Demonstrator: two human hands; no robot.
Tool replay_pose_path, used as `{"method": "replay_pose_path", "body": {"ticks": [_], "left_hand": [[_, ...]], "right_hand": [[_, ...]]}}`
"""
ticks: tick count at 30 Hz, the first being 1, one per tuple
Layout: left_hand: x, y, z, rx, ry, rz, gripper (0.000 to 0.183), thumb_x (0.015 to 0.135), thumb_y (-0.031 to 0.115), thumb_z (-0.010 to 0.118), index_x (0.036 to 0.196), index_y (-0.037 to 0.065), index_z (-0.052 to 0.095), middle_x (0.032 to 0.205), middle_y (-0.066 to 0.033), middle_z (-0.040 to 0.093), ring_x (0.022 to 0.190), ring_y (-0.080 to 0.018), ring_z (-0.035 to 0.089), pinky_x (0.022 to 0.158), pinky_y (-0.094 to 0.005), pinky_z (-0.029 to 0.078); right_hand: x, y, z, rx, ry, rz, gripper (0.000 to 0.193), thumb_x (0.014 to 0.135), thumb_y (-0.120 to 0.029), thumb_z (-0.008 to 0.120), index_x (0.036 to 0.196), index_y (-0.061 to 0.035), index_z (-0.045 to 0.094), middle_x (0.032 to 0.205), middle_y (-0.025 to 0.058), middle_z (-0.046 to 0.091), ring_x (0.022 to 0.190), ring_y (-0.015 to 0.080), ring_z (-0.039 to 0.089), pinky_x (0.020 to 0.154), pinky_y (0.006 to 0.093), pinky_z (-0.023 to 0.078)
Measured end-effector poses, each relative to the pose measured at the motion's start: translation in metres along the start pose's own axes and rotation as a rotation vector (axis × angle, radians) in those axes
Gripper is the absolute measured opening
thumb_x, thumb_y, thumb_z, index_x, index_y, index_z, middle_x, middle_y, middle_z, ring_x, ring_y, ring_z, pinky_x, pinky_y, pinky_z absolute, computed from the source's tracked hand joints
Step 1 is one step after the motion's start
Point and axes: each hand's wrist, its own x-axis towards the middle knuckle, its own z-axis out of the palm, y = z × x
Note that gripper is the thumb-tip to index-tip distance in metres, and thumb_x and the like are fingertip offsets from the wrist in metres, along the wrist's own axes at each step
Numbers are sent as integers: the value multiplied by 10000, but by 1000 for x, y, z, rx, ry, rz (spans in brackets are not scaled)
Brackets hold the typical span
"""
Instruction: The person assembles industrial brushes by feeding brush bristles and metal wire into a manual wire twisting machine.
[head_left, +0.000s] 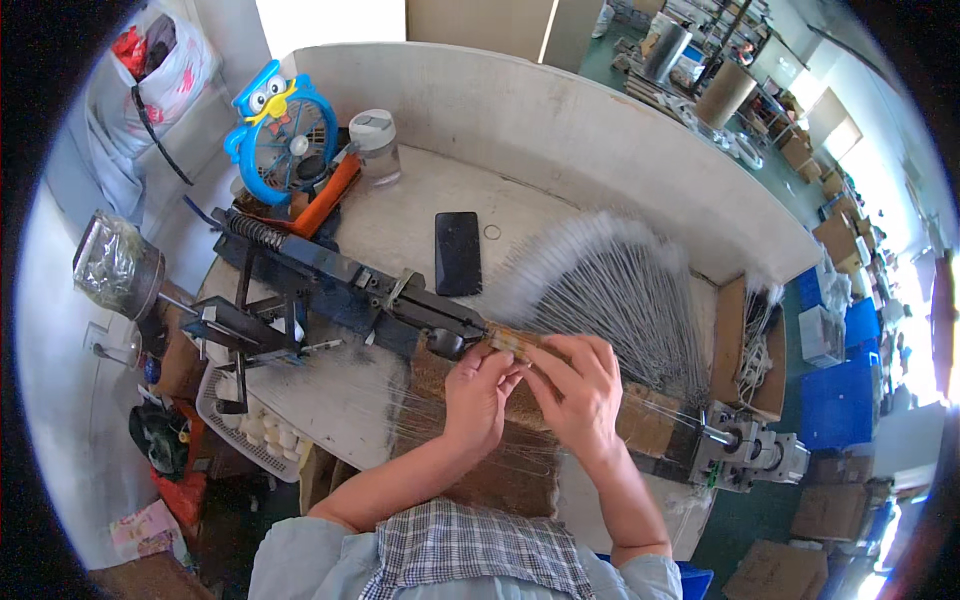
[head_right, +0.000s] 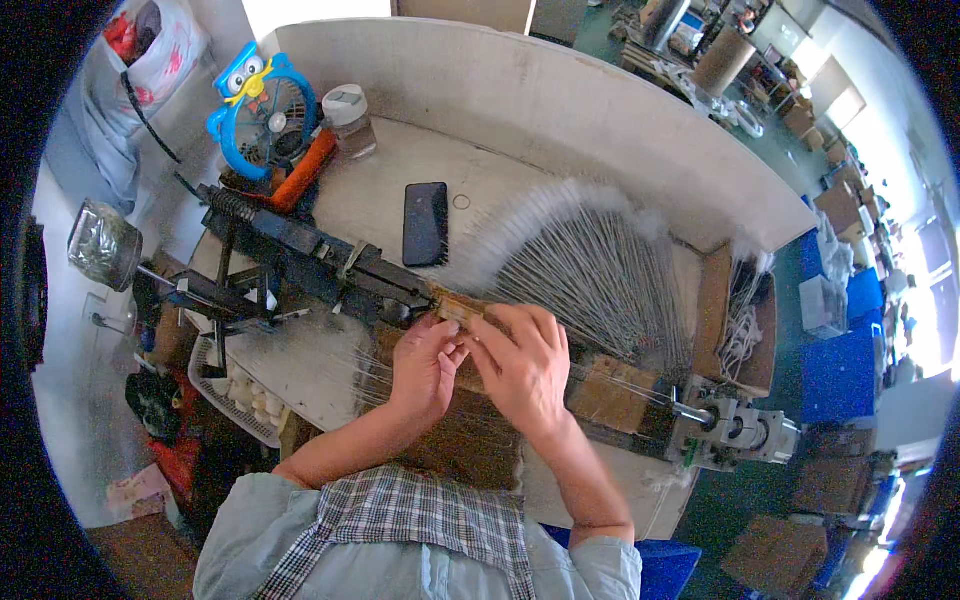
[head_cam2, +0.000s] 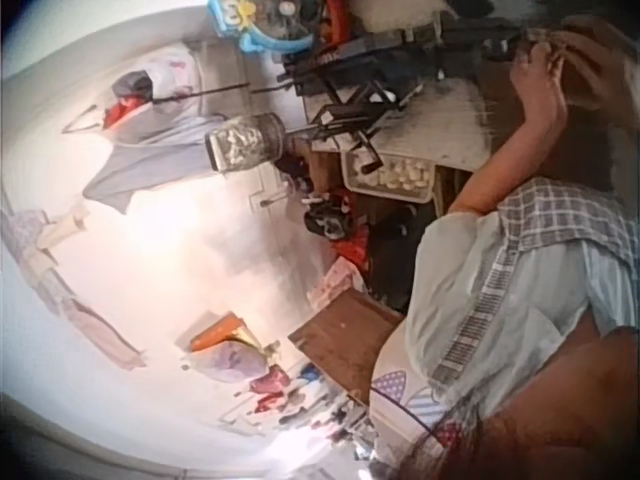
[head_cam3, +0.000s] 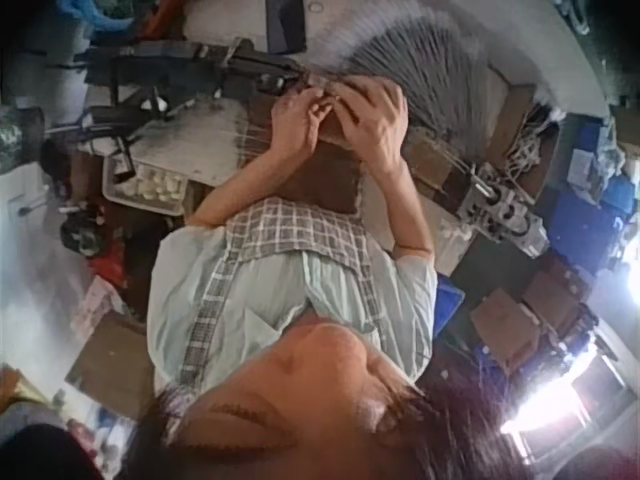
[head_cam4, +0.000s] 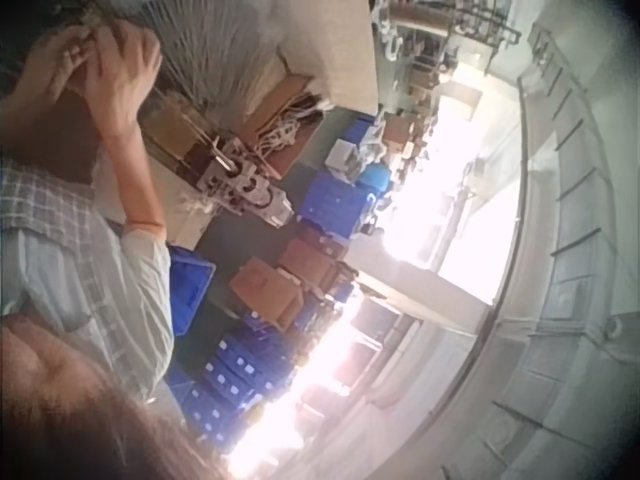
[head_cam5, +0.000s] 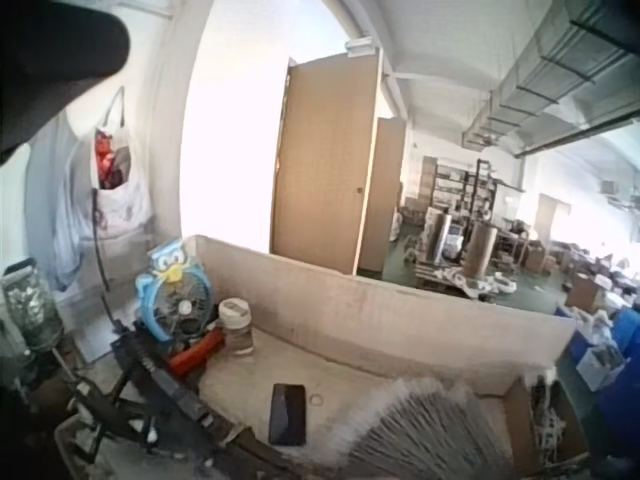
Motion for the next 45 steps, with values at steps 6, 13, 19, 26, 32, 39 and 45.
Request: {"method": "replay_pose_path", "body": {"ticks": [6,13,19,26,32,39,45], "left_hand": [[2,6,-5,16,-41,-22,218,879,196,484,940,6,571,919,-81,617,838,-176,591,769,-324,466],[-2,5,-6,-108,66,-254,162,878,198,482,876,45,536,782,-53,580,642,-139,567,519,-265,443],[-1,7,5,68,37,-61,179,898,169,457,922,24,558,838,-69,593,743,-166,587,659,-296,482],[-1,2,-4,35,38,-36,197,894,192,463,929,17,547,880,-84,593,806,-183,578,727,-315,473],[1,0,-3,-21,74,-63,242,893,244,439,882,30,550,867,-79,598,755,-165,579,663,-286,464],[3,0,-16,37,-63,-135,213,890,194,455,975,17,537,838,-65,599,702,-154,575,602,-281,461],[0,-1,1,65,25,-4,168,850,90,537,1001,16,533,906,-66,586,803,-153,570,707,-279,472]], "right_hand": [[-30,-19,25,705,-319,490,264,846,-107,604,1092,-10,596,862,79,657,761,80,580,674,233,476],[-26,-15,22,747,-292,545,348,848,-149,599,1180,-57,547,788,124,653,716,145,638,656,274,494],[-18,-10,25,578,-285,543,395,830,-145,612,1208,-81,518,743,113,643,654,180,646,583,289,486],[-17,-14,15,684,-299,567,361,836,-138,596,1180,-54,526,794,123,647,665,204,654,601,305,497],[-34,-15,24,714,-350,548,331,852,-128,578,1170,-50,535,801,114,639,704,125,626,638,271,489],[-37,-7,22,693,-276,477,356,851,-129,579,1198,-72,524,750,104,635,616,144,612,573,264,477],[-27,-10,21,395,-217,413,420,823,-134,608,1224,-62,504,637,96,605,527,172,585,511,269,456]]}}
